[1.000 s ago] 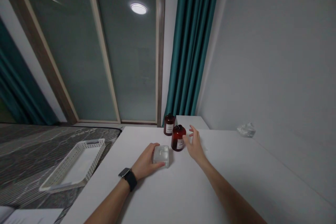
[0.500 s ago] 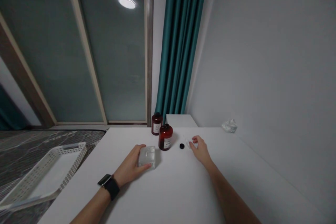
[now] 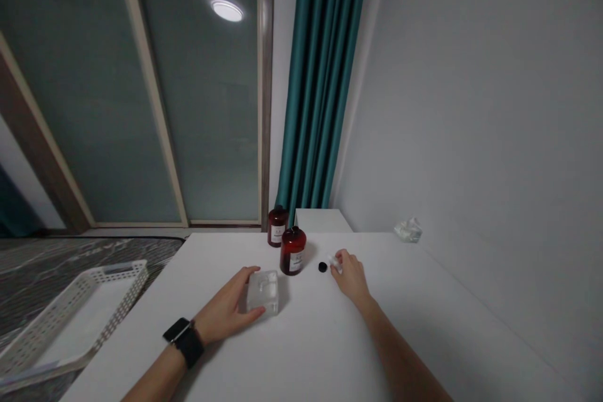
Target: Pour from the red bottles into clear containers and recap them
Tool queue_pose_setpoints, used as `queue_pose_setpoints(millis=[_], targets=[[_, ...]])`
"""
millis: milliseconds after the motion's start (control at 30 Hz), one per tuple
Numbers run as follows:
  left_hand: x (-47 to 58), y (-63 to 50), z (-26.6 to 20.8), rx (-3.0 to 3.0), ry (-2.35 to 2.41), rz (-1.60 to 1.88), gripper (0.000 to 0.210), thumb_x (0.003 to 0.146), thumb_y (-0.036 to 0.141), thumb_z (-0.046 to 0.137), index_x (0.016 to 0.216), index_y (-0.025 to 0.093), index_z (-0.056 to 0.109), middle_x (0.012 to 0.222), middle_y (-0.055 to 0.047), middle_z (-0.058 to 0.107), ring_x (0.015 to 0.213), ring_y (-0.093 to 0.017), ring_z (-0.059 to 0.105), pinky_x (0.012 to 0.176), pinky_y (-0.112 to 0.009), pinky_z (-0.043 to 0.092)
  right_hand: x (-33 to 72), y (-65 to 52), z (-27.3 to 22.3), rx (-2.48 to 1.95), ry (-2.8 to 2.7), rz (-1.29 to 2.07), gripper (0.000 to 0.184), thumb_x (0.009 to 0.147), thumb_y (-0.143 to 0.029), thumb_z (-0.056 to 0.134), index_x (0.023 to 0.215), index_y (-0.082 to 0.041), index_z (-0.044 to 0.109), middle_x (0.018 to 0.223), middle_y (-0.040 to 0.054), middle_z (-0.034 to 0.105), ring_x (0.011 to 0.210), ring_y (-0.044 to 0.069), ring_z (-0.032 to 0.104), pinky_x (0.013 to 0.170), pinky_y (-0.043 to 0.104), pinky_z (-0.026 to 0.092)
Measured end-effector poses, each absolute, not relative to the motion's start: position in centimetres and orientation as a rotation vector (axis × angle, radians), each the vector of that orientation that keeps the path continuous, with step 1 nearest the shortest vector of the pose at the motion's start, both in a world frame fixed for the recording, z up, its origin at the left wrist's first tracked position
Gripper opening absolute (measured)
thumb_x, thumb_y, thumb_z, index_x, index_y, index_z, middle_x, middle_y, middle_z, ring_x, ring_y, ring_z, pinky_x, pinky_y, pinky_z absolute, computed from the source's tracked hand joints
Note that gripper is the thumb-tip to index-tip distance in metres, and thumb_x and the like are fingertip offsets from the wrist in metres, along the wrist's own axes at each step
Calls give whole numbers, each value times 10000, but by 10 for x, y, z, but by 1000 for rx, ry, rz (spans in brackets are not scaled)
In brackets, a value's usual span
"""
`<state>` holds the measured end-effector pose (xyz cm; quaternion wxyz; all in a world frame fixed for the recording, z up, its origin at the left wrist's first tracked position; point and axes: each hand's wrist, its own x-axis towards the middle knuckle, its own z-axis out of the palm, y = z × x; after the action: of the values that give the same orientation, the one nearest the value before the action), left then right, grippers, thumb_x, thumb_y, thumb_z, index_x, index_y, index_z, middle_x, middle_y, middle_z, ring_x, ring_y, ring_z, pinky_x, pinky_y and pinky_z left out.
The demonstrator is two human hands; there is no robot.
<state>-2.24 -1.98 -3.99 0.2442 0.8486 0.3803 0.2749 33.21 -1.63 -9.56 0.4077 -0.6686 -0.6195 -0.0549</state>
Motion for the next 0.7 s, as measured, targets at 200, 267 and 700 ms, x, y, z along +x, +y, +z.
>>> queue_pose_setpoints(millis=[200,267,700], targets=[[-21,-23,-30,2262,1115,742,559,724,309,712,1206,171,466,1146,-123,660,1056,-310,643,934,-443,517,335,-18,-79,-1600,-1332,-151,149,766,-306,570,887,-220,565,780,49,641,759,265,608,701,375,452],[-20,-24,-28,2254,1115,727,509,719,296,709,1160,175,484,1109,-113,665,1022,-300,645,908,-430,519,332,-23,-68,-1544,-1236,-164,187,809,-355,538,925,-211,565,831,69,649,800,271,609,719,390,469],[-14,-26,-34,2221,1135,737,499,694,258,746,1123,184,504,1062,-88,640,959,-265,602,857,-382,489,254,-60,-33,-1113,-1382,-31,167,922,-306,506,996,-216,625,925,80,655,886,253,624,799,408,520]])
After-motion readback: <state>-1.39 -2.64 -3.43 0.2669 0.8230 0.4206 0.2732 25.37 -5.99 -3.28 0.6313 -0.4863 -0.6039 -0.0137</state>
